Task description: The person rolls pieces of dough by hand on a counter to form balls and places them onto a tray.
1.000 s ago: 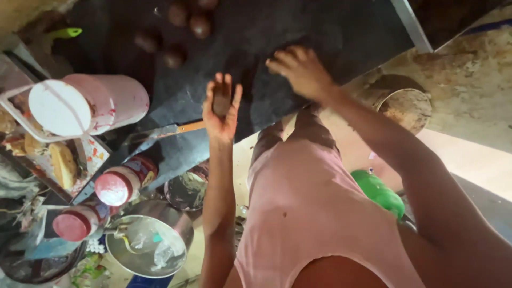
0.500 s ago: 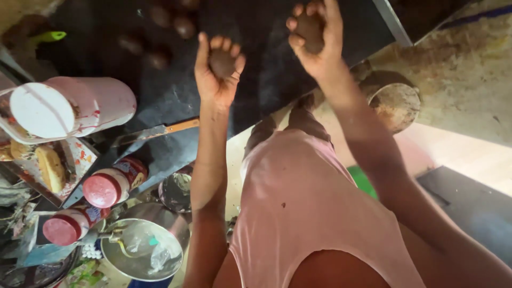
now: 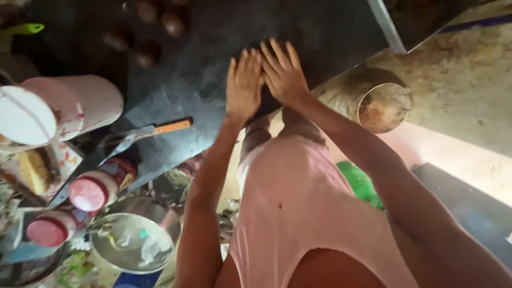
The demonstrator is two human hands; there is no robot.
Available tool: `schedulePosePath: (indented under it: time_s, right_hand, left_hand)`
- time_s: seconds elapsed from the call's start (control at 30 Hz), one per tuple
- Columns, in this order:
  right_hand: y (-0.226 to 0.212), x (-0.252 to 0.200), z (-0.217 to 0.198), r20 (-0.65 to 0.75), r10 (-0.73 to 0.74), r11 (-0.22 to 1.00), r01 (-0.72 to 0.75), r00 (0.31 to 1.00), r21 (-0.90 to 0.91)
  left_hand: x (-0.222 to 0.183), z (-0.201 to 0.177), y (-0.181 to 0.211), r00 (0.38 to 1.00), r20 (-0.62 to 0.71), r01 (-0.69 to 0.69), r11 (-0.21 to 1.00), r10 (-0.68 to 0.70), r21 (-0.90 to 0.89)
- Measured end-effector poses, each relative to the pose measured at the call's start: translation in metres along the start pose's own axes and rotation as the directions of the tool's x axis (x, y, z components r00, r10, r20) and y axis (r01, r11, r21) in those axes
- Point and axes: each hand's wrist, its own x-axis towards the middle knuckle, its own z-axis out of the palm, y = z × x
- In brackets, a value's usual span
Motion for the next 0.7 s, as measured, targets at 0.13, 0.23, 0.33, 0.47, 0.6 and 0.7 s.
schedulePosePath:
  time_s: [0.13, 0.23, 0.33, 0.47, 0.6, 0.7]
  right_hand:
    - [0.067, 0.104, -0.025, 0.418, 0.430, 0.856, -0.508, 0.800, 0.092]
    - [0.109, 0.080, -0.039, 0.592, 0.402, 0.845, -0.532, 0.698, 0.053]
    - [0.094, -0.025, -0.031, 0.042, 0.079, 0.933, -0.089, 0.996, 0.350]
    - [0.024, -0.067, -0.013, 0.096, -0.059, 0.980, 0.039, 0.994, 0.197]
    - [0.048, 0.061, -0.008, 0.125, 0.023, 0.991, -0.006, 0.992, -0.133]
    - [0.106, 0.090, -0.032, 0.596, 0.280, 0.914, -0.398, 0.753, 0.073]
  left_hand:
    - [0.088, -0.015, -0.062, 0.977, -0.189, 0.095, 0.994, -0.103, -0.051]
    - [0.063, -0.033, -0.086, 0.997, -0.079, 0.015, 1.000, -0.015, -0.006]
    - [-0.032, -0.038, -0.065, 0.997, -0.076, 0.011, 0.969, -0.031, -0.247]
    - [-0.080, -0.020, -0.005, 0.998, -0.070, -0.003, 0.980, -0.011, -0.199]
    - [0.028, -0.003, -0.011, 0.978, -0.174, 0.095, 0.988, -0.116, -0.123]
    - [0.063, -0.019, -0.054, 0.980, -0.075, 0.182, 0.983, -0.182, -0.013]
